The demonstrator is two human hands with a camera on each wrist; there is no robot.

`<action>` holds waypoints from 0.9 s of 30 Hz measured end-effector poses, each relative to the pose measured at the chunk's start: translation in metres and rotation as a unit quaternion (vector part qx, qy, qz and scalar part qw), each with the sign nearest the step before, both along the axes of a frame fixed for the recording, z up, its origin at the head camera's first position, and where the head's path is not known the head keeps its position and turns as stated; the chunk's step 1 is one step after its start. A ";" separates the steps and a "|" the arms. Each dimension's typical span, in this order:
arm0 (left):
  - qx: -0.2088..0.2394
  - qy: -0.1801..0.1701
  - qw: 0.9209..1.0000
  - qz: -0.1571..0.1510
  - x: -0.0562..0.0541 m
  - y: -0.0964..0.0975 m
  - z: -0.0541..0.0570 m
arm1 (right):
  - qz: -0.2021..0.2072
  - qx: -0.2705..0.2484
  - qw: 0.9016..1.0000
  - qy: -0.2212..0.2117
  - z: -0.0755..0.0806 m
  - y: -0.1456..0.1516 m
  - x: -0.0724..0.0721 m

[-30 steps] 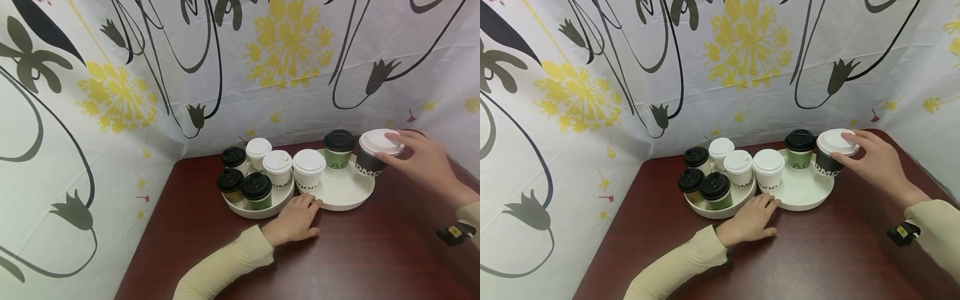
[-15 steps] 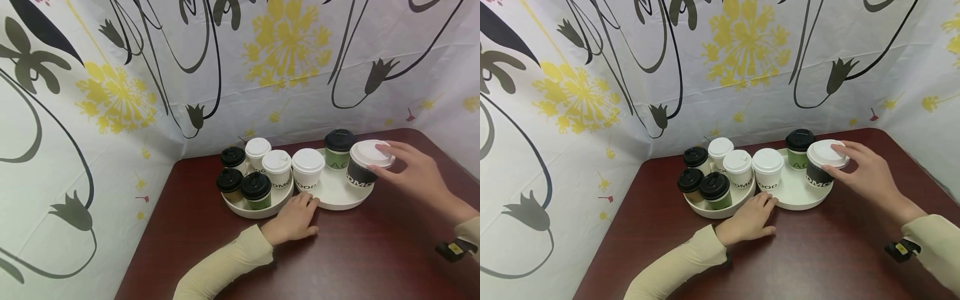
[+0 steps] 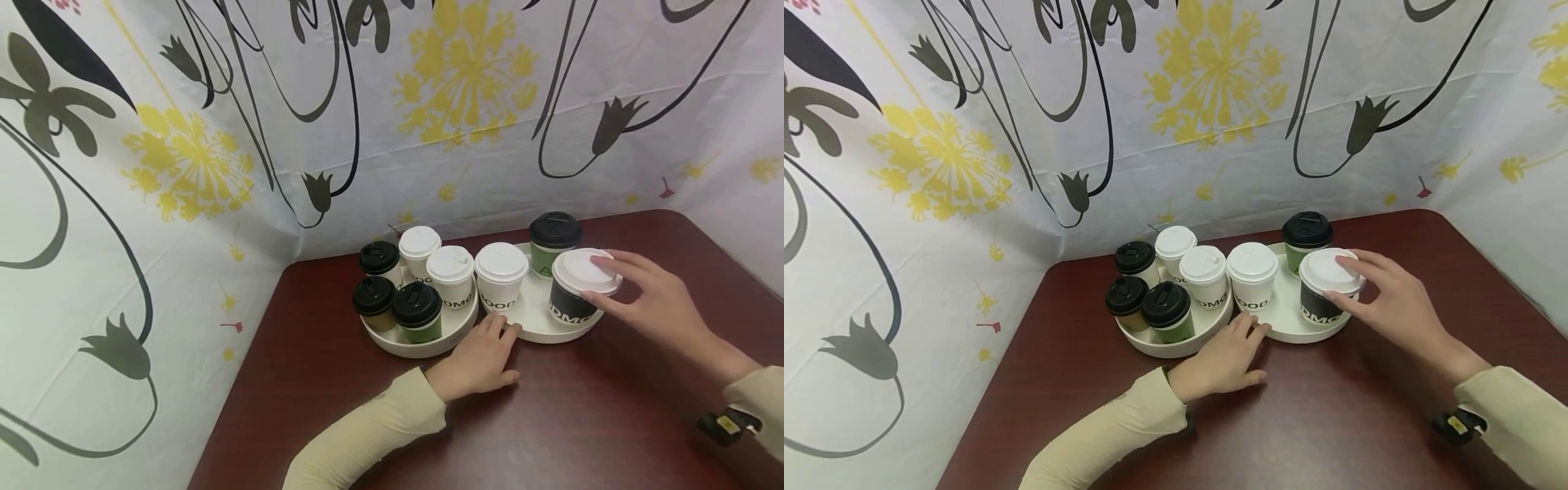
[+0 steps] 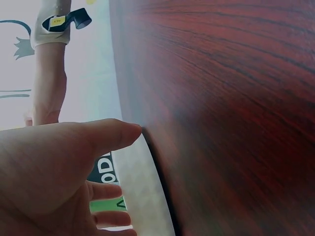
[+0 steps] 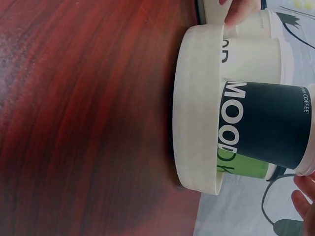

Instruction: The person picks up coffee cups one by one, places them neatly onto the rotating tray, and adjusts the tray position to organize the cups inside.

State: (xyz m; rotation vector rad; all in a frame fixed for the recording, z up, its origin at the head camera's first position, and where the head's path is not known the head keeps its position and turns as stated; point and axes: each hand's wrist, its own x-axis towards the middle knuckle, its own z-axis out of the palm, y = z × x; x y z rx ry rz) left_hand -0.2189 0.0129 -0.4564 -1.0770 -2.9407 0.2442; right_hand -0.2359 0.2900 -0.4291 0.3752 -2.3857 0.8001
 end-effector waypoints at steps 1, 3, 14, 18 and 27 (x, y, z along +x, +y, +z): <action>-0.001 -0.001 1.000 0.001 0.000 0.000 0.000 | 0.000 0.001 1.000 -0.002 -0.001 0.000 0.000; -0.003 -0.002 1.000 0.002 -0.001 0.000 0.001 | 0.003 0.001 1.000 -0.004 -0.002 -0.001 0.001; -0.007 0.001 1.000 0.002 -0.003 0.000 0.000 | 0.012 0.006 1.000 0.006 -0.008 -0.003 0.002; -0.007 0.003 1.000 0.001 -0.004 0.000 -0.001 | 0.015 0.002 1.000 0.013 -0.009 -0.003 0.002; -0.006 0.000 1.000 0.001 -0.005 -0.001 -0.002 | 0.021 0.000 1.000 0.015 -0.012 -0.004 0.002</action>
